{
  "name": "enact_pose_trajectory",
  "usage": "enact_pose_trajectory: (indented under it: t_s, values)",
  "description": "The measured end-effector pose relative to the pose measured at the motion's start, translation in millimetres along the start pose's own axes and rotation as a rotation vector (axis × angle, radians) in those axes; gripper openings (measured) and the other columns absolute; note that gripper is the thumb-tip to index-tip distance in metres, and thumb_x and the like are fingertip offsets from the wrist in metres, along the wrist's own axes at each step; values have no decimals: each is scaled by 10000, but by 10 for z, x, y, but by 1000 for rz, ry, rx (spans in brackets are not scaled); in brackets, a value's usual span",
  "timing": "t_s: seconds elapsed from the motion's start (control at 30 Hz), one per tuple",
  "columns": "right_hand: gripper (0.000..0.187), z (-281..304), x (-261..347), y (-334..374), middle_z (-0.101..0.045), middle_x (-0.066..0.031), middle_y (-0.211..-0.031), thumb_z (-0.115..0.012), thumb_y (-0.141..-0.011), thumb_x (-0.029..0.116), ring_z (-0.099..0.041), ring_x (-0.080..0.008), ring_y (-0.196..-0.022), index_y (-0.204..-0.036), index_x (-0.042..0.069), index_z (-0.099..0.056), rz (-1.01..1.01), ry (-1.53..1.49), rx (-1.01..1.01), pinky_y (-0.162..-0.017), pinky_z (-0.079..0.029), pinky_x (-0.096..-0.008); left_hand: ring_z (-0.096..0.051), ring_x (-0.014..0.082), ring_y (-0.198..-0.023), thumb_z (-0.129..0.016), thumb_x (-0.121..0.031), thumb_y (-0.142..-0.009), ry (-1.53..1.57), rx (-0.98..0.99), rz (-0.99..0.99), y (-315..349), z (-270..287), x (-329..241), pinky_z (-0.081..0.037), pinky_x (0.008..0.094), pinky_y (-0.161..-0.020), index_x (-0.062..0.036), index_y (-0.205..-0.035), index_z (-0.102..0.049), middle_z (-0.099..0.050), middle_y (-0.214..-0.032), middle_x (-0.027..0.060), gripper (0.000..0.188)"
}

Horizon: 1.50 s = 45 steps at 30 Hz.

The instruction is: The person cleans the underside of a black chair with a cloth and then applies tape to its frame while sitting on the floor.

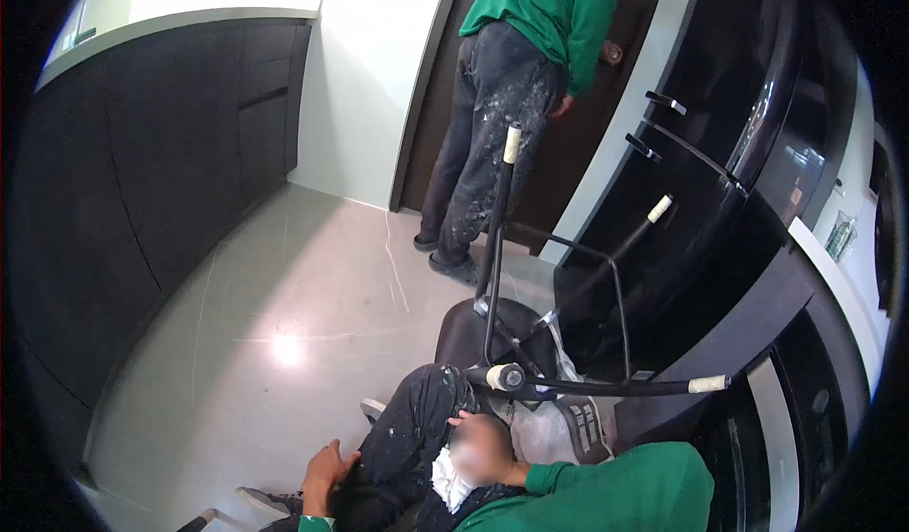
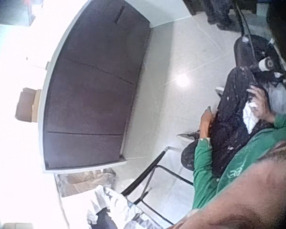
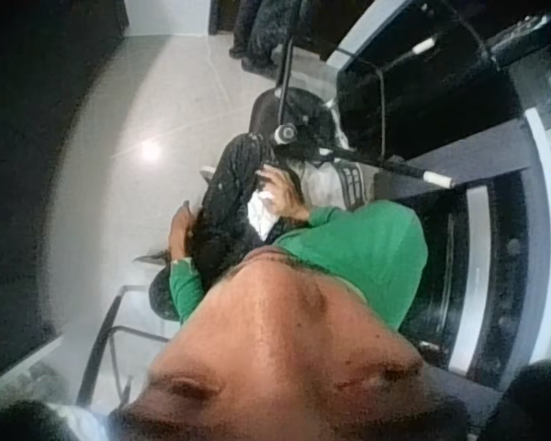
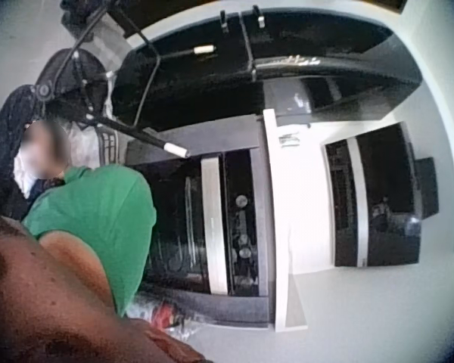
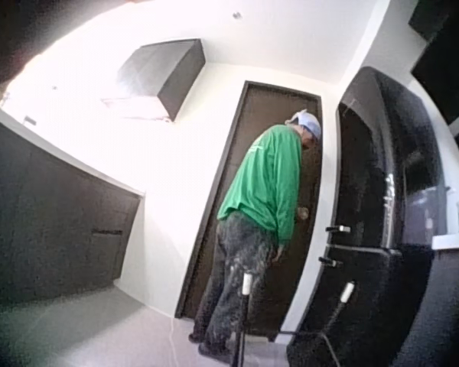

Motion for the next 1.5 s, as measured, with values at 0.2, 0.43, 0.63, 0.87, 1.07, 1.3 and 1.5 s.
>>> enact_pose_trajectory:
  t_s: [0.2, 0.43, 0.63, 0.87, 1.07, 1.3, 1.5]
  values:
    - [226, 16, -62, -16, -543, -158, -1404, -757, -766, 236, -436, -372, -1371, -758, 55, -622, 0, 1, 0, -1068, -369, -505, -621, 456, -1088, -611, -542, -917, -22, -19, -6, -15, 41, -91, -510, 503, -918, 72, -1284, -534, -656, -1121, 314, 719]
    - [217, 36, -31, -38, -569, -158, -1379, -785, -726, 219, -463, -380, -1346, -764, 68, -633, 2, 1, -12, -1064, -375, -493, -621, 451, -1093, -603, -556, -918, -8, 17, 7, -57, -52, -5, -513, 504, -911, 69, -1325, -507, -639, -1158, 317, 752]
    - [198, 32, -12, -34, -570, -159, -1372, -775, -726, 199, -466, -379, -1342, -771, 65, -637, 6, 3, -11, -1068, -373, -493, -618, 449, -1098, -608, -554, -917, 11, 29, 21, -12, 20, -80, -509, 499, -919, 68, -1319, -514, -638, -1164, 312, 747]
    - [201, 41, -1, -47, -573, -163, -1365, -775, -714, 193, -471, -382, -1336, -770, 63, -633, 11, -4, -27, -1060, -381, -494, -610, 441, -1121, -608, -542, -922, 7, 32, 29, -52, -33, 12, -499, 498, -938, 65, -1320, -516, -640, -1174, 300, 731]
    - [211, 51, -10, -39, -575, -159, -1364, -776, -707, 193, -471, -384, -1336, -777, 66, -623, 16, -4, -42, -1059, -383, -497, -612, 445, -1114, -590, -553, -930, -14, 37, 10, -82, -74, 19, -503, 498, -928, 63, -1329, -508, -638, -1173, 305, 739]
    - [206, 27, -34, -10, -555, -159, -1385, -761, -747, 212, -458, -378, -1348, -753, 57, -627, -1, 3, -16, -1071, -373, -500, -624, 456, -1078, -588, -546, -935, -9, 13, 1, -52, -56, -18, -512, 502, -912, 61, -1308, -519, -654, -1131, 299, 715]
    - [199, 20, 7, -75, -582, -166, -1352, -776, -725, 198, -481, -393, -1322, -756, 60, -636, 28, 10, -28, -1051, -385, -488, -627, 453, -1082, -598, -552, -927, -10, -45, -15, -59, -66, 42, -513, 506, -918, 56, -1268, -545, -656, -1140, 300, 699]
Point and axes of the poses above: each hand's wrist, its own y-axis away from the middle knuckle, its own z-axis out of the back of the hand, x = y × z, the point moved 8 cm from there along -y, towards the middle knuckle
